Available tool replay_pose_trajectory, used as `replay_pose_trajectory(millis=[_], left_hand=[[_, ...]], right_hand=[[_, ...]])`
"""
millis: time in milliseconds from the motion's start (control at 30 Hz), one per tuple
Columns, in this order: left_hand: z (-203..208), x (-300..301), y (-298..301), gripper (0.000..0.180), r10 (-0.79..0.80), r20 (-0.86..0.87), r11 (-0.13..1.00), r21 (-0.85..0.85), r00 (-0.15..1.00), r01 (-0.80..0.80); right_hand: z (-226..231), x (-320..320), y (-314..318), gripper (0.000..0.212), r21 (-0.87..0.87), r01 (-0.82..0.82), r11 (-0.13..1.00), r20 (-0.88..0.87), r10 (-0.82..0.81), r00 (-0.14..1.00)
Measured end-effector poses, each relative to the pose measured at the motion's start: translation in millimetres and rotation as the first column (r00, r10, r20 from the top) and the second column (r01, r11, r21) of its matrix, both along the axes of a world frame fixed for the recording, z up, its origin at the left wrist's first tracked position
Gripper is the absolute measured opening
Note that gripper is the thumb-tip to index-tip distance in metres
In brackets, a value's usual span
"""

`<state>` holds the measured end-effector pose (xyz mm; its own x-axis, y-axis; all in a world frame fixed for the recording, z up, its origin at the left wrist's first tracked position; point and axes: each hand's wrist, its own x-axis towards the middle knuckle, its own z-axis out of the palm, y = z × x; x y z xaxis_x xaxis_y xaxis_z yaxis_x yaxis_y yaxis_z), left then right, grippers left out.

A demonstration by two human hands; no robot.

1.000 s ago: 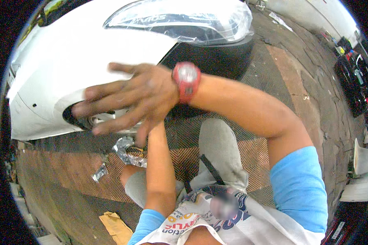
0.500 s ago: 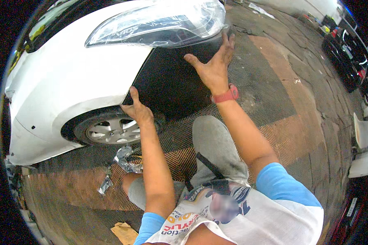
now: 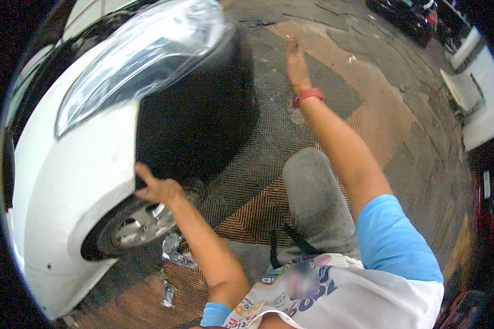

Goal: The person aligns and fits a black car bumper onto the front of a white vehicle, adjusting its position with both hands. They work alongside another person to secure the bumper in place.

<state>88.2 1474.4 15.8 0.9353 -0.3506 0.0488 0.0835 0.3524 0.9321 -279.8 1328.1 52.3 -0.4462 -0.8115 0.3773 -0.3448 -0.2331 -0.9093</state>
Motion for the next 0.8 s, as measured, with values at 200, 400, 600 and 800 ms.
replay_pose_trajectory(millis=[200, 400, 600, 800], left_hand=[[3, -3, 7, 0.092, -0.170, 0.019, 0.977, -0.128, 0.985, 0.171], [-7, 20, 6, 0.083, -0.023, 0.069, 0.985, -0.166, 0.997, 0.034], [-24, 44, 20, 0.083, -0.016, 0.065, 0.993, -0.118, 0.998, 0.024], [-17, 29, 26, 0.077, 0.075, -0.055, 0.974, -0.208, 0.996, -0.085]], right_hand=[[19, -138, -28, 0.102, -0.009, 0.130, 0.992, 0.201, -0.125, 0.971], [45, -176, -150, 0.108, -0.201, 0.200, 0.959, 0.356, -0.118, 0.927], [-27, -166, -316, 0.103, -0.165, 0.083, 0.983, 0.410, -0.008, 0.912], [-32, 44, -296, 0.086, -0.055, -0.278, 0.959, 0.159, 0.283, 0.946]])
